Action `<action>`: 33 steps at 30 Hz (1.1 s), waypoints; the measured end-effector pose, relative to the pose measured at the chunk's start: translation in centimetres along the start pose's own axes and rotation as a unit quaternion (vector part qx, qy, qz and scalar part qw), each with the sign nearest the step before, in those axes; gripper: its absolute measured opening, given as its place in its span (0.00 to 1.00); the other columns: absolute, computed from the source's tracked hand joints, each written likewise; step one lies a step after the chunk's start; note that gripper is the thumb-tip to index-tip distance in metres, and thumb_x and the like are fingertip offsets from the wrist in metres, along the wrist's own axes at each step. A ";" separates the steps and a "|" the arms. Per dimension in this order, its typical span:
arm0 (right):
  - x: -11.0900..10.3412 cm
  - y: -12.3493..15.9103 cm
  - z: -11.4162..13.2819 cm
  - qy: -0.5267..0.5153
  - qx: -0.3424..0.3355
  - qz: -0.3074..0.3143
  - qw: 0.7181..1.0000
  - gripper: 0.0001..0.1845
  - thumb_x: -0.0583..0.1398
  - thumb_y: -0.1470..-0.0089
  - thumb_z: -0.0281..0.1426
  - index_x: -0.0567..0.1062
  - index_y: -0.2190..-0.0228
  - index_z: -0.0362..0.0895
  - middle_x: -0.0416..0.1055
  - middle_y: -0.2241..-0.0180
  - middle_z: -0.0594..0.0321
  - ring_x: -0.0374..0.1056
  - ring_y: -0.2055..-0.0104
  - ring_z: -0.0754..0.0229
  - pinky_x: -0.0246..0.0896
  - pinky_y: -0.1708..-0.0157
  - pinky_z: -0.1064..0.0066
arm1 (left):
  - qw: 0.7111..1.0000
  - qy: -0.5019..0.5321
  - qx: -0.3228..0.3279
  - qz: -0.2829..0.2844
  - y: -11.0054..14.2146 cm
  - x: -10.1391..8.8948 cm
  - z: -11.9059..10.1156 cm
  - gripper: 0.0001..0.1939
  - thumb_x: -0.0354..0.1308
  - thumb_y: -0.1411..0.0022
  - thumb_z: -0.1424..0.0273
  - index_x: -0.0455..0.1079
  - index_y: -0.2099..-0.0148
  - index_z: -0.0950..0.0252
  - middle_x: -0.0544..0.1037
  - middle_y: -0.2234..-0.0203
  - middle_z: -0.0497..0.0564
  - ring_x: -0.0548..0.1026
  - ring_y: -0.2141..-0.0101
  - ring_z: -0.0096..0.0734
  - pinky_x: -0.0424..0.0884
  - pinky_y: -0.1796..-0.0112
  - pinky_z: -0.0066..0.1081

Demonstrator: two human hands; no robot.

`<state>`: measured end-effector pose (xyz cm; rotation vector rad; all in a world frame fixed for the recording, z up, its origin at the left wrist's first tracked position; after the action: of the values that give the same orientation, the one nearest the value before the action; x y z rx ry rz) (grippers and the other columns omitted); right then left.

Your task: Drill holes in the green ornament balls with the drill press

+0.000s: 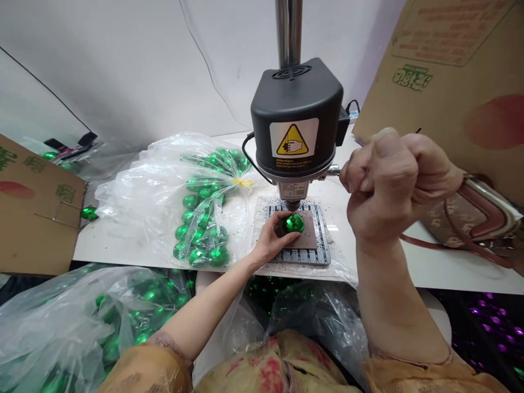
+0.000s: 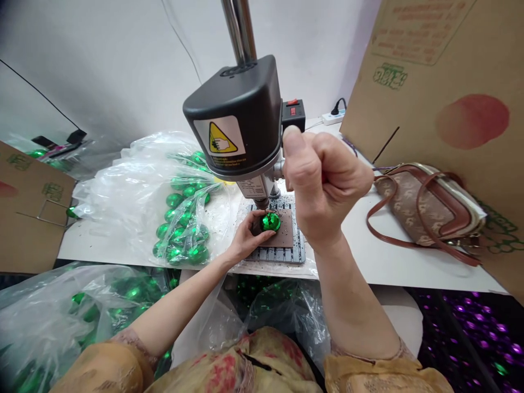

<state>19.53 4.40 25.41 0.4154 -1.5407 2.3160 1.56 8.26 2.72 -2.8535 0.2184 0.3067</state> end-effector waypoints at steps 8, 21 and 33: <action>-1.1 2.1 0.2 0.040 -0.013 -0.006 0.999 0.28 0.58 0.45 0.30 0.44 0.84 0.41 0.48 0.87 0.70 0.43 0.84 0.74 0.36 0.83 0.70 | 1.000 -0.002 0.006 0.007 0.1 0.0 0.3 0.27 0.69 0.45 0.60 0.66 0.47 0.63 0.75 0.49 0.57 0.73 0.47 0.42 0.68 0.45 0.42; -1.6 3.6 0.8 0.035 -0.086 0.012 0.996 0.25 0.56 0.47 0.27 0.42 0.81 0.42 0.44 0.87 0.71 0.40 0.85 0.72 0.38 0.84 0.69 | 1.000 -0.004 0.005 0.005 0.1 0.0 0.5 0.26 0.69 0.45 0.61 0.66 0.47 0.62 0.75 0.48 0.57 0.73 0.47 0.42 0.68 0.45 0.41; -2.3 5.0 0.5 0.006 -0.167 0.013 0.986 0.23 0.56 0.52 0.22 0.44 0.83 0.43 0.43 0.86 0.71 0.39 0.86 0.72 0.38 0.86 0.70 | 1.000 0.005 0.006 0.009 0.1 0.1 0.4 0.26 0.69 0.45 0.63 0.65 0.47 0.63 0.75 0.49 0.57 0.73 0.47 0.42 0.67 0.45 0.41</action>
<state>19.51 1.87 20.54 0.2950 -1.8922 2.0190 1.56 8.25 2.30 -2.8437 0.2457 0.2949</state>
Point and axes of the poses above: each hand's wrist, its own y-axis away from the middle knuckle, its own x-axis out of the palm, z = x × y, the point moved 9 cm from there along -y, towards the middle knuckle
